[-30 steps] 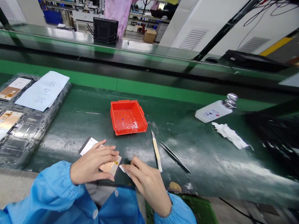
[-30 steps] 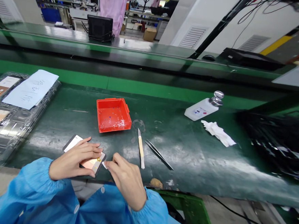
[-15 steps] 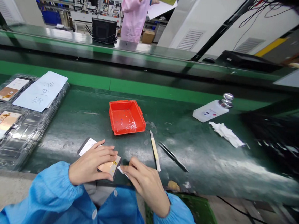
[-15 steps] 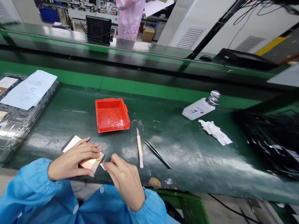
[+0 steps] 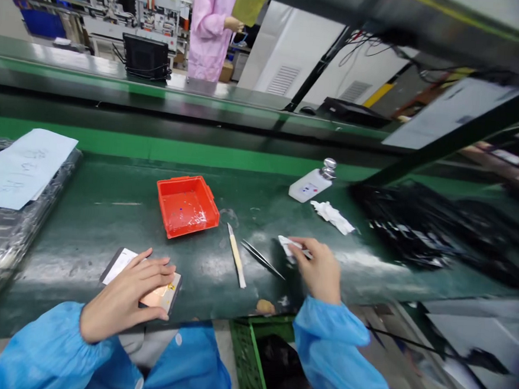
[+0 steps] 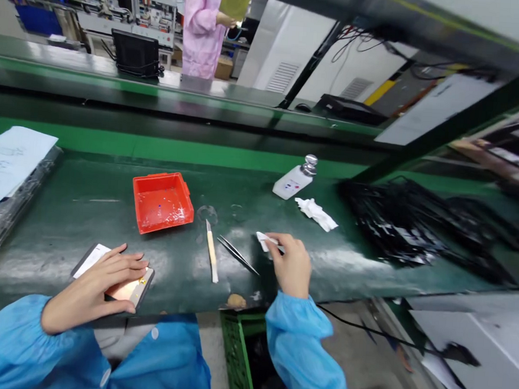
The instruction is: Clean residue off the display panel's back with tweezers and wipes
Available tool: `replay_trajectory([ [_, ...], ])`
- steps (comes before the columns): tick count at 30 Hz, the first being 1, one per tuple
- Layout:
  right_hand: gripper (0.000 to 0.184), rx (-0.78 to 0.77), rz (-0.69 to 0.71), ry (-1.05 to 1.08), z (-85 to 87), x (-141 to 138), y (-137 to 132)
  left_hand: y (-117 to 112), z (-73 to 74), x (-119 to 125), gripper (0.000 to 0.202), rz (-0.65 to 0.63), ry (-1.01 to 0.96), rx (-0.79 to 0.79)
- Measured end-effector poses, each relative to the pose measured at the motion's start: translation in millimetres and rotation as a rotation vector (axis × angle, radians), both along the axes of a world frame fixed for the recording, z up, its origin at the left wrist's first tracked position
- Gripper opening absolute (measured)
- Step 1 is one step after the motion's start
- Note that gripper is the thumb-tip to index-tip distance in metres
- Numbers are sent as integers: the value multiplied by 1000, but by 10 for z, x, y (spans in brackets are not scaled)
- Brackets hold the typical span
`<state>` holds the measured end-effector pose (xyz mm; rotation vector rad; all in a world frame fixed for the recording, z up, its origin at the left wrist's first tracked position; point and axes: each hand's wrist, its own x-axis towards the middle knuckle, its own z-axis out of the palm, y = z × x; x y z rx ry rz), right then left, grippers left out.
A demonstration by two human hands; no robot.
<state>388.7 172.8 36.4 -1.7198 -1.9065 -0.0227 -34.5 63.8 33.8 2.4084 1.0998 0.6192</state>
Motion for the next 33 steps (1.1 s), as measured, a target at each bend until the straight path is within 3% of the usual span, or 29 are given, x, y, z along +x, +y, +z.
replay_trajectory([
  [2,36,-4,11,-41,-48,78,26,9,-18,-8,56,-10,3,20],
  [5,36,51,8,-77,0,-40,-56,9,-22,-7,58,-13,14,26],
  [9,34,80,81,-88,64,-514,-298,-8,-9,-1,58,1,28,13],
  [11,30,41,155,-107,42,-780,-399,-11,-6,0,56,1,39,7],
  [14,30,27,153,-138,4,-1027,-459,-11,-3,-1,54,-6,34,4],
  [18,36,46,89,-169,5,-970,-407,-15,3,5,55,1,30,-11],
  [25,37,14,103,-84,-5,-790,-398,-18,42,29,54,-6,1,-16],
  [28,29,-3,130,42,106,-927,-663,-13,86,17,57,-51,-20,-32],
  [30,20,-122,218,279,179,-1098,-955,-12,119,3,60,-108,-16,-58],
  [33,12,-347,342,427,182,-1417,-1429,-21,160,-14,62,-185,-7,-94],
])
